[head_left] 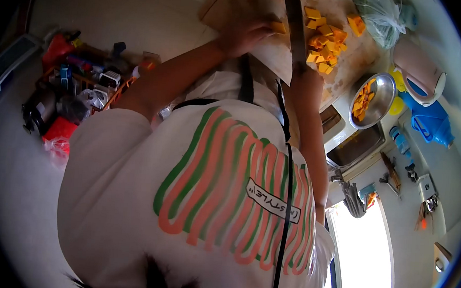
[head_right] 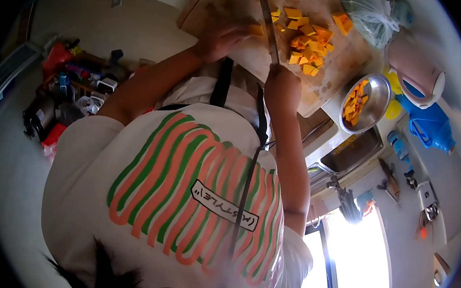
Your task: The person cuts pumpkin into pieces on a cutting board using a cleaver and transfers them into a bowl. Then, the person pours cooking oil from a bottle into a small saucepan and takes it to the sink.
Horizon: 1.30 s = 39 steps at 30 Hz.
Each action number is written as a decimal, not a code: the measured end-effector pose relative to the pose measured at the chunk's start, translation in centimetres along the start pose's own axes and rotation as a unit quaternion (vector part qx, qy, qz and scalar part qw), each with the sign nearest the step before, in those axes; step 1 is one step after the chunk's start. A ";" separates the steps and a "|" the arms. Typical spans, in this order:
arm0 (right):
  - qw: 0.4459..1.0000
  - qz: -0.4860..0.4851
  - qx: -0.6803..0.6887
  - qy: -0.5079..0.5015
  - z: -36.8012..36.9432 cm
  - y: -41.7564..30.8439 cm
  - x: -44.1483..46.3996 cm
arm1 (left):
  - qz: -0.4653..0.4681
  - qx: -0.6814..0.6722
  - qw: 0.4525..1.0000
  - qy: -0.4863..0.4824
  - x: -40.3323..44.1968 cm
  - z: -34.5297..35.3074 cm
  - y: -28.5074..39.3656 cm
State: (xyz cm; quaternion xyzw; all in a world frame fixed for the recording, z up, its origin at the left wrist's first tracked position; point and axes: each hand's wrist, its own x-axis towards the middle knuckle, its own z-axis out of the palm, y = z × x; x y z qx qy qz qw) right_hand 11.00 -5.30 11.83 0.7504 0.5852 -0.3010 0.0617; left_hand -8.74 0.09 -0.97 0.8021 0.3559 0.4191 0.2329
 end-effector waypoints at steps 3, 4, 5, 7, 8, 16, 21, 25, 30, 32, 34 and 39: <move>0.999 0.035 0.000 -0.023 0.0 -0.2 -1.3 | -0.001 -0.010 1.000 0.009 0.0 0.1 0.1; 0.999 0.035 -0.001 -0.024 0.7 0.2 -1.1 | -0.004 -0.010 1.000 0.009 0.1 0.1 0.1; 0.999 0.035 -0.002 -0.025 1.3 0.4 -0.6 | -0.001 0.002 1.000 0.004 0.2 0.0 0.1; 1.000 0.008 0.016 -0.012 1.0 -0.7 1.3 | 0.006 0.027 1.000 -0.006 0.3 -0.4 0.3; 1.000 -0.017 -0.013 -0.010 1.2 -0.7 2.2 | 0.008 0.029 1.000 -0.005 0.3 -0.4 0.3; 1.000 0.014 0.004 -0.019 -1.1 -1.8 -0.9 | 0.015 0.003 1.000 0.025 0.0 0.4 -0.3; 0.999 0.017 -0.026 -0.037 1.2 -2.1 2.3 | 0.020 0.026 0.999 0.009 -0.1 -0.3 0.1; 1.000 -0.002 -0.017 0.012 0.0 -3.8 2.6 | 0.008 0.013 1.000 0.005 -0.1 0.1 -0.2; 1.000 -0.002 -0.014 0.005 -0.6 -2.3 -1.0 | -0.007 -0.004 1.000 0.000 -0.7 0.7 -0.3; 0.999 0.038 0.008 -0.014 -0.7 -2.7 -1.6 | -0.017 -0.025 1.000 -0.008 -0.5 0.5 -0.3; 0.999 0.040 0.008 -0.020 0.1 -2.3 -1.4 | -0.039 -0.064 0.997 -0.013 -0.5 0.3 -0.1; 1.000 -0.004 0.007 0.016 2.2 -2.3 1.6 | 0.009 -0.027 1.000 -0.012 -0.5 0.1 -0.2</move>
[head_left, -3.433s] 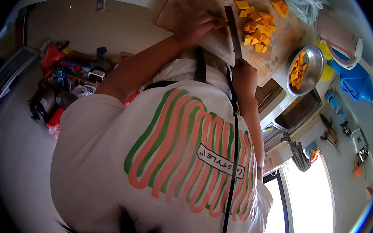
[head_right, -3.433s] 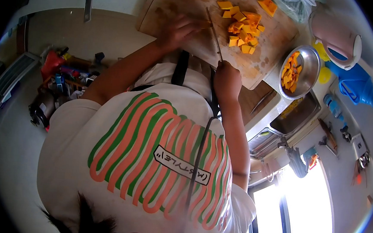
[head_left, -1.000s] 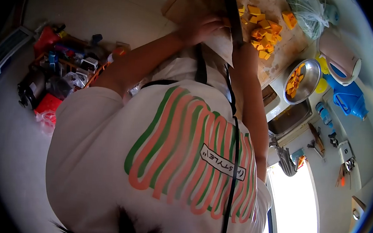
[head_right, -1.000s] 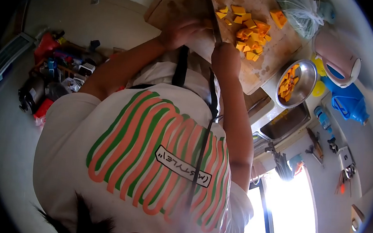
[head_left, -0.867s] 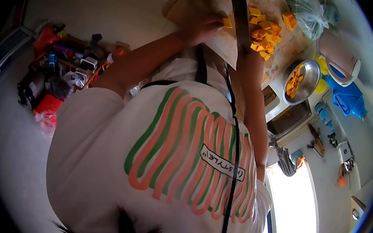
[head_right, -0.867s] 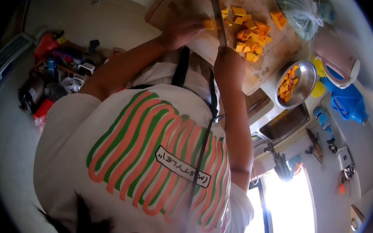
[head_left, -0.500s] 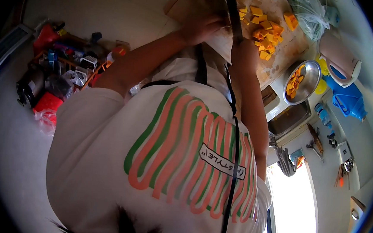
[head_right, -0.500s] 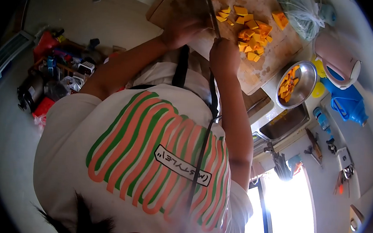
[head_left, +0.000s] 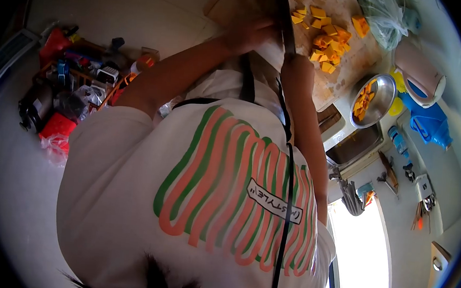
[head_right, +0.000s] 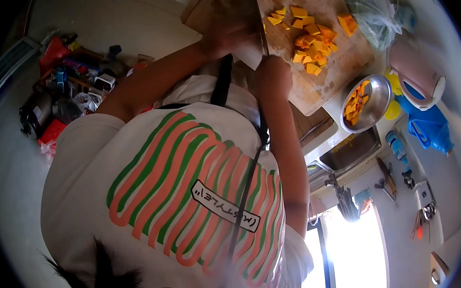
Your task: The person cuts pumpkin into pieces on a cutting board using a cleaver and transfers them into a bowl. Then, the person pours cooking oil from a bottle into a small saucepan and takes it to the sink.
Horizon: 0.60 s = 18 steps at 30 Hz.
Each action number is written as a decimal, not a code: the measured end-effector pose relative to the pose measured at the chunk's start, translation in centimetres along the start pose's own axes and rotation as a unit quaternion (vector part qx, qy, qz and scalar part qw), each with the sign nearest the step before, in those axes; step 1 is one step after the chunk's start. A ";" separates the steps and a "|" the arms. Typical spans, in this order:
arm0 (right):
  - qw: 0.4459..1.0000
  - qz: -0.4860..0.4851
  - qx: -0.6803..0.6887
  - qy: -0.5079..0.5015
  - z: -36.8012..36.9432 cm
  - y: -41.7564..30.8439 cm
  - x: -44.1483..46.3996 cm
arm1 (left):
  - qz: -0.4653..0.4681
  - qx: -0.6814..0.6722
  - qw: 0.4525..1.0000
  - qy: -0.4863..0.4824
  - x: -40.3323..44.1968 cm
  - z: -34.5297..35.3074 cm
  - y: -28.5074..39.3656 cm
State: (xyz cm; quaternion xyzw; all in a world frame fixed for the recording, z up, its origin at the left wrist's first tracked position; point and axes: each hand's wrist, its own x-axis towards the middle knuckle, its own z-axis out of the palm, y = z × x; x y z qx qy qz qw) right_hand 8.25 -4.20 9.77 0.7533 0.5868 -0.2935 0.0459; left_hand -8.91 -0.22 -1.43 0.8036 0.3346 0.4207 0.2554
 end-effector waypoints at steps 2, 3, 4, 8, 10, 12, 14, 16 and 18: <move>0.999 -0.031 -0.006 0.013 0.7 0.0 2.1 | -0.003 0.013 1.000 -0.008 0.0 0.0 -0.1; 1.000 -0.021 0.002 0.008 0.2 -0.5 2.1 | -0.005 0.022 1.000 -0.008 0.0 0.1 -0.1; 1.000 -0.008 0.010 0.003 -0.9 -1.4 1.9 | -0.008 0.028 1.000 -0.009 -0.1 0.1 0.0; 0.999 0.037 0.033 0.010 -3.4 -2.7 0.0 | -0.045 -0.016 0.998 0.031 -0.4 0.9 -0.5; 1.000 0.010 0.028 0.010 -2.6 -1.2 -0.9 | -0.071 -0.033 0.996 0.033 -0.7 1.1 -0.5; 1.000 -0.016 0.014 0.014 -2.2 -0.5 -1.9 | -0.068 -0.026 0.997 0.030 -0.4 1.1 -0.4; 1.000 0.010 0.016 -0.004 -2.3 -0.5 -2.6 | -0.054 -0.015 0.998 0.034 -0.2 0.9 -0.2; 0.999 0.026 0.024 -0.012 -2.3 -0.7 -2.9 | -0.028 0.001 0.999 0.045 0.5 0.2 0.4; 0.999 0.028 0.015 -0.020 -2.1 -0.4 -3.2 | -0.007 0.024 0.999 0.043 0.5 0.1 0.3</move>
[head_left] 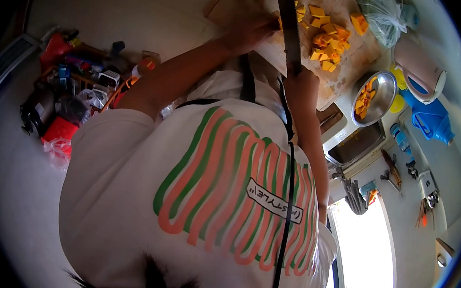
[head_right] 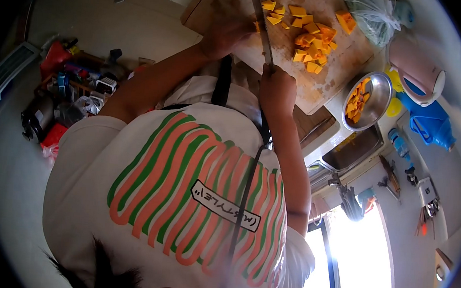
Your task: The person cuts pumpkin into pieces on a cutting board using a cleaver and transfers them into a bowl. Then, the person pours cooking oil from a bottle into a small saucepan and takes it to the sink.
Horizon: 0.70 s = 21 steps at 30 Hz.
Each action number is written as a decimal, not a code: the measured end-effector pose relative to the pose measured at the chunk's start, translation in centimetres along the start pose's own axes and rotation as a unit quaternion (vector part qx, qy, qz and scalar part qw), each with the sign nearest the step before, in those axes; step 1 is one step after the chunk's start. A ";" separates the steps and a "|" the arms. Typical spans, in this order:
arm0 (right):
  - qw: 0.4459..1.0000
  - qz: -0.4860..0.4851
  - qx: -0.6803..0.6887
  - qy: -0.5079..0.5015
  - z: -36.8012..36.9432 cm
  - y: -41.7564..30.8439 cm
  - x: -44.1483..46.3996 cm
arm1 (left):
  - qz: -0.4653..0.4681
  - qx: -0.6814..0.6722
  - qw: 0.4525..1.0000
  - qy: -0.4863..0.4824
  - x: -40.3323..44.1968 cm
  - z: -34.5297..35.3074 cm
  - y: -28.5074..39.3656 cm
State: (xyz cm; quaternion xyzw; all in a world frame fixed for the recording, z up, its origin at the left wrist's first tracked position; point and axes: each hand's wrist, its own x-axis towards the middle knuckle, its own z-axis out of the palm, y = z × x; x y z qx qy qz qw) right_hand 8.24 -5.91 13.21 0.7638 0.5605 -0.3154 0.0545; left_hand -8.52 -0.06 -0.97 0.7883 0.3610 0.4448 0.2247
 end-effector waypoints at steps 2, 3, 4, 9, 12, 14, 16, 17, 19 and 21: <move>1.000 0.007 -0.002 -0.006 0.0 0.1 -0.1 | 0.015 0.012 1.000 -0.004 0.1 -0.1 0.0; 1.000 0.012 0.002 -0.008 0.0 0.0 -0.1 | 0.019 0.013 1.000 -0.008 0.1 -0.2 -0.1; 1.000 0.018 0.005 -0.011 0.0 -0.1 0.0 | 0.024 0.015 1.000 -0.012 0.1 -0.3 -0.1; 1.000 -0.002 0.001 -0.004 0.6 -0.7 1.1 | 0.042 0.012 0.999 -0.015 0.2 -0.5 -0.3; 0.999 -0.012 -0.031 0.009 1.7 -1.6 2.4 | 0.048 0.030 0.998 -0.025 0.0 -0.8 -0.4; 0.998 -0.023 -0.058 0.011 2.2 -1.9 3.6 | 0.047 0.039 0.998 -0.024 -0.1 -0.7 -0.5; 0.996 -0.048 -0.077 0.006 2.1 -1.9 5.1 | 0.042 0.042 0.998 -0.014 0.0 -0.3 -0.6; 0.998 -0.057 -0.023 0.010 2.1 -0.8 5.8 | -0.010 0.021 0.999 -0.028 -0.2 0.2 -0.4; 0.998 -0.015 0.040 0.036 0.2 -1.0 4.9 | -0.107 -0.016 0.993 -0.056 0.2 0.8 -0.2; 0.995 0.020 0.083 0.057 -0.7 0.2 3.8 | -0.166 0.020 0.986 0.005 2.0 0.9 1.0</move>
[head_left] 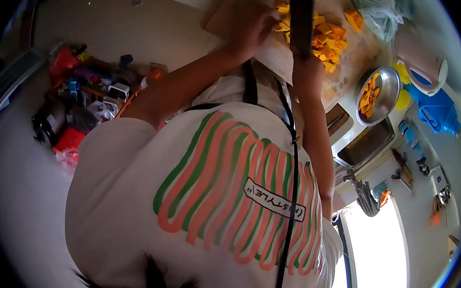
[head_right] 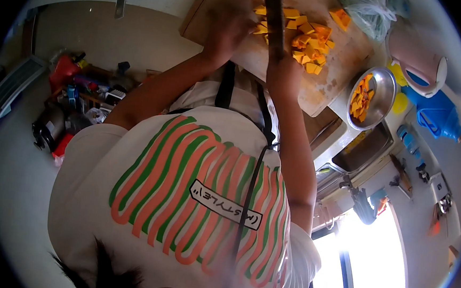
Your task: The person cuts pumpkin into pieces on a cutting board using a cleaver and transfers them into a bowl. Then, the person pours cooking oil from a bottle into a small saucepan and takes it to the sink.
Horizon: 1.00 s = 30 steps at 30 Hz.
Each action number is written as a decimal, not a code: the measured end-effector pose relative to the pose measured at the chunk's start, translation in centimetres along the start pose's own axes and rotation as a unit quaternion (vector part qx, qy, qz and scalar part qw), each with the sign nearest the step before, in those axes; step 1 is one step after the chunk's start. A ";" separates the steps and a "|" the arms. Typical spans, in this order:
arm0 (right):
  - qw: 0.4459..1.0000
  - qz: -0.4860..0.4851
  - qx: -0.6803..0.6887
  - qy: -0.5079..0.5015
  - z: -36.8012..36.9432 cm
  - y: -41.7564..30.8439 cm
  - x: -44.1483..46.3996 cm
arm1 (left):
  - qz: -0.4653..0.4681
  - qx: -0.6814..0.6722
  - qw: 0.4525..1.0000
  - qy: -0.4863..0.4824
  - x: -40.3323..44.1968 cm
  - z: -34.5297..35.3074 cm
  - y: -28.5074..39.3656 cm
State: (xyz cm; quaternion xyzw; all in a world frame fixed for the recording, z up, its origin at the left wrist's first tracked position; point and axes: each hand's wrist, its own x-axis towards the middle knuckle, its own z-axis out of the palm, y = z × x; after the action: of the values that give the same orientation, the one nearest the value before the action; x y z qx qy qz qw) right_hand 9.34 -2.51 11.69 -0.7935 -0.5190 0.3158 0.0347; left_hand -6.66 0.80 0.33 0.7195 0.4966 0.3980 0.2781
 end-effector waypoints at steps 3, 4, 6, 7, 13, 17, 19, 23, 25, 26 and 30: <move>0.991 0.047 0.120 0.042 -0.7 3.1 -1.5 | -0.054 0.038 0.998 0.007 2.4 0.9 1.1; 0.989 0.065 0.130 0.041 -1.0 4.0 -1.9 | -0.048 0.059 0.997 0.004 3.1 2.0 0.8; 0.983 0.101 0.151 0.040 -1.5 5.3 -2.9 | -0.022 0.053 0.998 -0.011 3.6 4.3 1.4; 0.971 0.129 0.193 0.047 -1.7 5.5 -3.4 | -0.002 0.027 0.999 -0.023 3.7 5.5 2.0; 0.870 0.210 0.431 0.115 -1.1 7.1 -5.9 | 0.016 -0.164 0.980 -0.115 4.3 10.1 5.4; 0.834 0.218 0.483 0.154 -1.1 7.5 -7.1 | -0.014 -0.191 0.979 -0.063 6.9 12.4 5.3; 0.822 0.210 0.502 0.166 -0.6 8.1 -7.5 | 0.081 -0.065 0.992 -0.075 10.6 12.0 4.9; 0.798 0.232 0.531 0.166 -0.4 8.5 -8.0 | 0.066 -0.027 0.941 -0.331 14.2 14.6 4.6; 0.794 0.234 0.538 0.160 -0.3 8.8 -8.0 | 0.112 0.060 0.924 -0.361 14.7 14.4 5.5; 0.794 0.229 0.539 0.167 -0.3 8.8 -7.9 | 0.134 0.103 0.912 -0.373 14.8 14.2 5.9; 0.792 0.209 0.546 0.177 -0.4 8.7 -7.6 | 0.204 0.123 0.906 -0.349 14.8 12.9 6.7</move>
State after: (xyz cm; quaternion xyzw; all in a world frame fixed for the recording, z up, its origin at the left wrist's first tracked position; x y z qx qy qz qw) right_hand 14.58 -12.80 12.24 -0.7737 -0.0664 0.4005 0.4864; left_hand 10.38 12.23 3.27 0.9265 0.2555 0.1049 0.2555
